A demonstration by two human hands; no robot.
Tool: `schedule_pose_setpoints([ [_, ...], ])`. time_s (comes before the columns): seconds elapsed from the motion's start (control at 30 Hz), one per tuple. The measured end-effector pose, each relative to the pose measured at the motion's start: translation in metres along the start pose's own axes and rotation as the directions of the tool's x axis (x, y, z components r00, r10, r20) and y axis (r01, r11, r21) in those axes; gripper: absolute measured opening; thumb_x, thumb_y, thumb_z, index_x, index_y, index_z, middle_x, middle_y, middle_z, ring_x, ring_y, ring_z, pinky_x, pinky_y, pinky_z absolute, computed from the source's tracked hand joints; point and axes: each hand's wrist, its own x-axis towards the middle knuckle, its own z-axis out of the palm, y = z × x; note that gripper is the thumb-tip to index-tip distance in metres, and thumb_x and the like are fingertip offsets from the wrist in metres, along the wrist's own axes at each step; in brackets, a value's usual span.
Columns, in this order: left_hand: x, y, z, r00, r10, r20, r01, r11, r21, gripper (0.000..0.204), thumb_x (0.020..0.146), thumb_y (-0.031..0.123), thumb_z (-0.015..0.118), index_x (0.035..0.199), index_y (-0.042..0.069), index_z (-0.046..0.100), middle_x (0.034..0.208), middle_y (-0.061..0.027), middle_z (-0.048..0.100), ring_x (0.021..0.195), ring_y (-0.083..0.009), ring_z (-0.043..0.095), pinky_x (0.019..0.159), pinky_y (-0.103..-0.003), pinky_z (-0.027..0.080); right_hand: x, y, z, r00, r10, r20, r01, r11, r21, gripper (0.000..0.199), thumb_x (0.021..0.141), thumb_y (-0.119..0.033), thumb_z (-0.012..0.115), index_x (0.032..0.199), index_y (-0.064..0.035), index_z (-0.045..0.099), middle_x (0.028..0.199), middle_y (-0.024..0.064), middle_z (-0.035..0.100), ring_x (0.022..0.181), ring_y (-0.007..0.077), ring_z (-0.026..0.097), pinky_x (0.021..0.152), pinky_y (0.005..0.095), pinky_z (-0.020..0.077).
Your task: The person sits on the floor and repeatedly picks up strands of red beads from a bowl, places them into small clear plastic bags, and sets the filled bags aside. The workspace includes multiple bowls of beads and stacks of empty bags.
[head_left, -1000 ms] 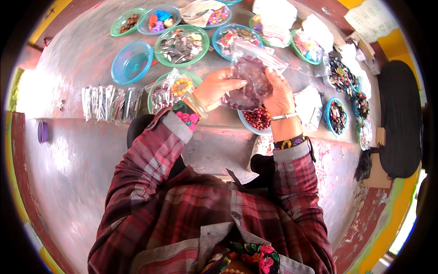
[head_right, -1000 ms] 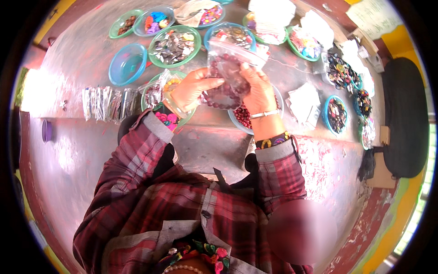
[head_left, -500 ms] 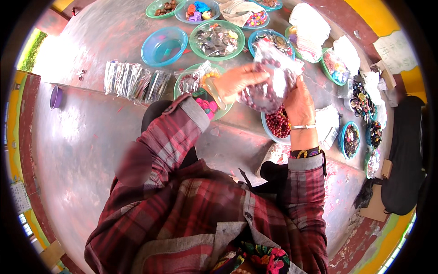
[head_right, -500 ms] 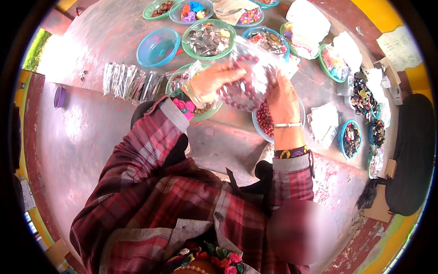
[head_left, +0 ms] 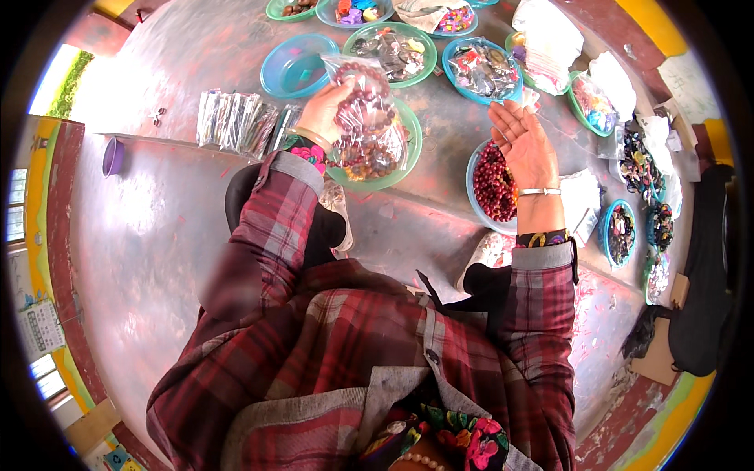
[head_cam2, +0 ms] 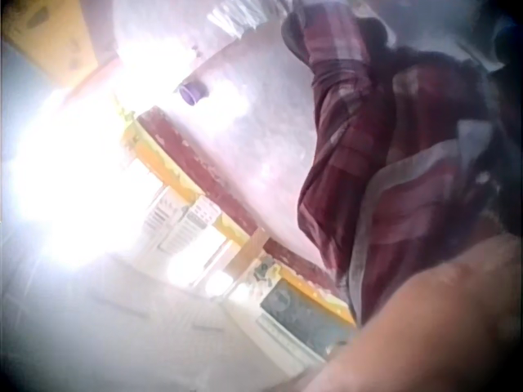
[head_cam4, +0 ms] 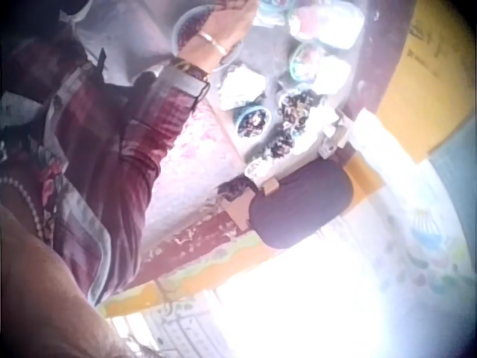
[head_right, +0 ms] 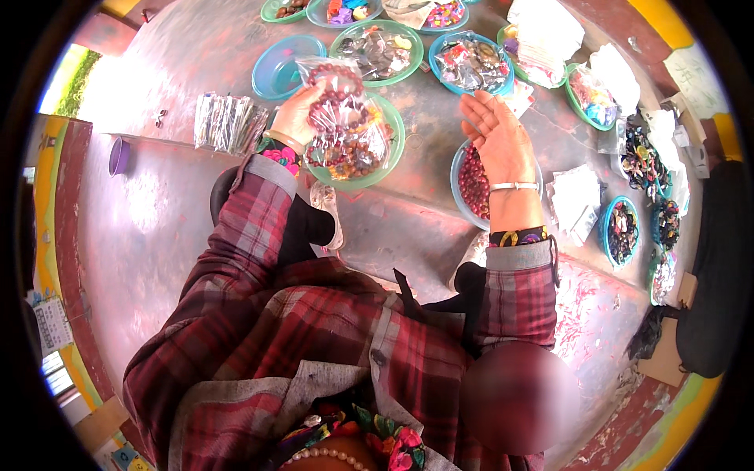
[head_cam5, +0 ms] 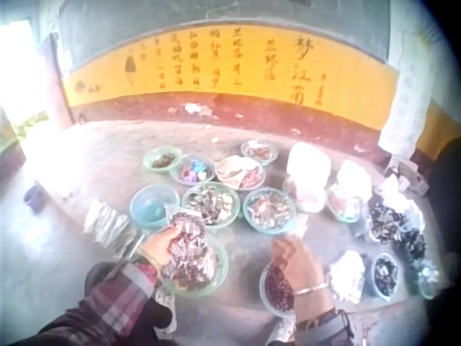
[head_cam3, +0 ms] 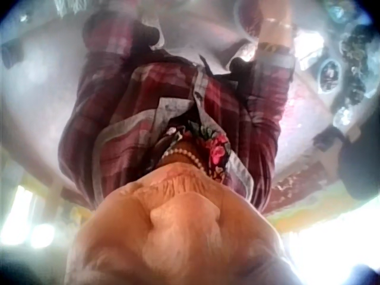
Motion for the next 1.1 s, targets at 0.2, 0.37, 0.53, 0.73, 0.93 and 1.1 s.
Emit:
schedule_pose_setpoints([
  [0.2, 0.006, -0.029, -0.039, 0.921, -0.352, 0.165, 0.232, 0.838, 0.494, 0.028, 0.088, 0.016, 0.058, 0.112, 0.003, 0.055, 0.106, -0.0053, 0.06, 0.092, -0.0153, 0.059, 0.084, -0.03, 0.048, -0.003, -0.003, -0.003, 1.0, 0.004, 0.011, -0.004, 1.0, 0.026, 0.044, 0.09, -0.031, 0.05, 0.118, 0.0031, 0.047, 0.118, 0.0188, 0.055, 0.109, 0.0247, 0.055, 0.084, 0.0313, 0.0433],
  [0.37, 0.022, -0.055, -0.08, 0.833, -0.54, 0.12, 0.33, 0.66, 0.675, 0.032, 0.085, 0.016, 0.062, 0.114, 0.004, 0.056, 0.105, -0.0029, 0.061, 0.094, -0.0115, 0.057, 0.087, -0.029, 0.044, -0.003, -0.003, -0.004, 0.999, 0.027, 0.04, -0.029, 0.998, 0.056, 0.039, 0.09, -0.029, 0.051, 0.113, 0.0021, 0.051, 0.111, 0.0178, 0.059, 0.103, 0.0237, 0.058, 0.08, 0.0292, 0.0452],
  [0.53, 0.02, -0.067, -0.065, 0.752, -0.647, 0.13, 0.5, 0.687, 0.528, 0.031, 0.086, 0.013, 0.06, 0.115, 0.004, 0.055, 0.106, -0.0034, 0.061, 0.095, -0.0127, 0.058, 0.087, -0.029, 0.045, -0.007, -0.005, -0.006, 0.999, 0.049, 0.006, -0.049, 0.998, 0.047, 0.035, 0.09, -0.027, 0.051, 0.11, 0.0015, 0.053, 0.106, 0.0164, 0.062, 0.099, 0.0225, 0.06, 0.075, 0.0273, 0.047],
  [0.73, 0.04, -0.073, -0.092, 0.814, -0.574, 0.091, 0.262, 0.502, 0.824, 0.03, 0.086, 0.016, 0.06, 0.112, 0.001, 0.056, 0.101, -0.0072, 0.062, 0.094, -0.0154, 0.058, 0.083, -0.032, 0.046, -0.002, 0.001, -0.005, 0.997, 0.07, 0.025, -0.071, 0.997, 0.037, 0.033, 0.09, -0.027, 0.051, 0.107, 0.001, 0.054, 0.102, 0.0152, 0.064, 0.093, 0.0222, 0.063, 0.072, 0.0273, 0.049],
  [0.93, 0.043, -0.067, -0.057, 0.922, -0.318, 0.22, -0.272, -0.129, 0.954, 0.041, 0.077, 0.022, 0.064, 0.112, 0.002, 0.055, 0.097, -0.0182, 0.062, 0.094, -0.029, 0.058, 0.083, -0.037, 0.044, -0.003, 0.004, -0.002, 0.996, 0.094, 0.001, -0.094, 0.996, 0.002, 0.033, 0.09, -0.027, 0.053, 0.107, 0.001, 0.055, 0.1, 0.0149, 0.064, 0.09, 0.0208, 0.063, 0.069, 0.0262, 0.0496],
  [1.1, 0.041, -0.067, -0.053, 0.962, -0.175, 0.21, -0.251, -0.26, 0.932, 0.048, 0.073, 0.021, 0.067, 0.114, 0.001, 0.052, 0.099, -0.0213, 0.061, 0.093, -0.0347, 0.059, 0.081, -0.039, 0.046, -0.003, 0.007, -0.001, 0.993, 0.114, 0.007, -0.114, 0.993, 0.008, 0.032, 0.089, -0.025, 0.054, 0.107, 0.0012, 0.055, 0.1, 0.0145, 0.064, 0.087, 0.0199, 0.064, 0.068, 0.0249, 0.0497],
])
